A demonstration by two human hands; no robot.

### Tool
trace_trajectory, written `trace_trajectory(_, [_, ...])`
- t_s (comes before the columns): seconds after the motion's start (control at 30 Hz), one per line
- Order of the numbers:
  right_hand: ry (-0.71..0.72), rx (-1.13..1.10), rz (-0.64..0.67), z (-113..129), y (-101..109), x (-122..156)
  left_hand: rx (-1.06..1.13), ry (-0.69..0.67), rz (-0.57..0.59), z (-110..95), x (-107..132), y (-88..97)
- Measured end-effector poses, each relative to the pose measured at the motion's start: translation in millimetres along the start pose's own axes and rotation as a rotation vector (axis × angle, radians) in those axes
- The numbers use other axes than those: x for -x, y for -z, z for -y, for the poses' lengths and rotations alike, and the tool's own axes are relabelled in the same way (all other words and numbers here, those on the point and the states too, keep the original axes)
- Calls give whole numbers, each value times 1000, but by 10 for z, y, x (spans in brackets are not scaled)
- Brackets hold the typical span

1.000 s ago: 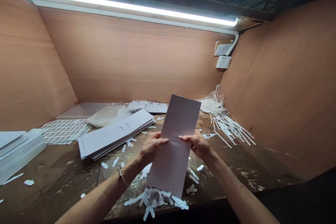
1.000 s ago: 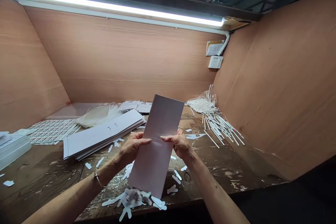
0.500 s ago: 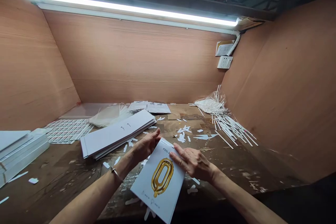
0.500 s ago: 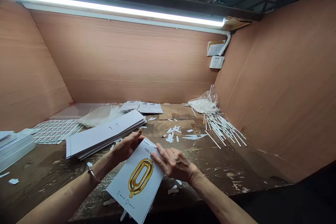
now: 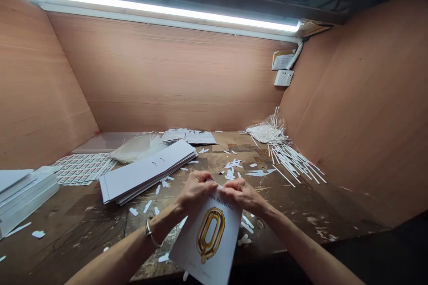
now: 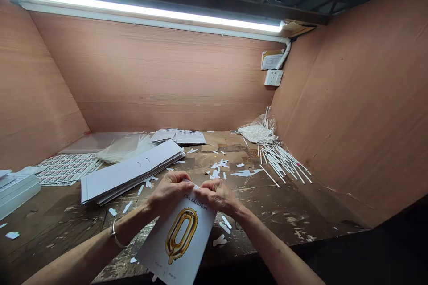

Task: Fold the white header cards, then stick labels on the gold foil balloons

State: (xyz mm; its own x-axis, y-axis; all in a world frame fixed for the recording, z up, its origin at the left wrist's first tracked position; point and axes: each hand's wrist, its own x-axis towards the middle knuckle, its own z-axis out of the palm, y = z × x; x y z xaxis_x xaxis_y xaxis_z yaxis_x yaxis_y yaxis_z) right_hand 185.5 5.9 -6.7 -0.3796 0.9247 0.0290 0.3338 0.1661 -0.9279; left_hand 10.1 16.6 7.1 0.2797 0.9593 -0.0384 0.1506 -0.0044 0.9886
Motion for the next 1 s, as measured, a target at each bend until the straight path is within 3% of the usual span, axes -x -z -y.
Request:
trace_trajectory(0.13, [-33, -54, -74, -91, -203, -83, -119, -62, -69, 73, 8, -44])
trace_trajectory(0.33, [-141, -299, 49, -114, -73, -106, 130, 104, -56, 178, -58, 120])
trace_trajectory(0.53, [-206, -339, -104, -206, -73, -96, 317, 146, -51, 218, -95, 155])
trace_trajectory(0.67, [-245, -556, -100, -279, -8, -128, 529, 108, 111, 215, -48, 221])
trace_trajectory(0.87, [-266, -741, -63, -271, 89, -105, 511, 36, 479, 179, 66, 359])
trace_trajectory(0.93, [-287, -713, -54, -258, 102, -94, 492, 19, 540, 196, 76, 357])
trace_trajectory(1.0, [-305, -626, -44, -241, 131, -87, 433, 7, 511, 219, 81, 330])
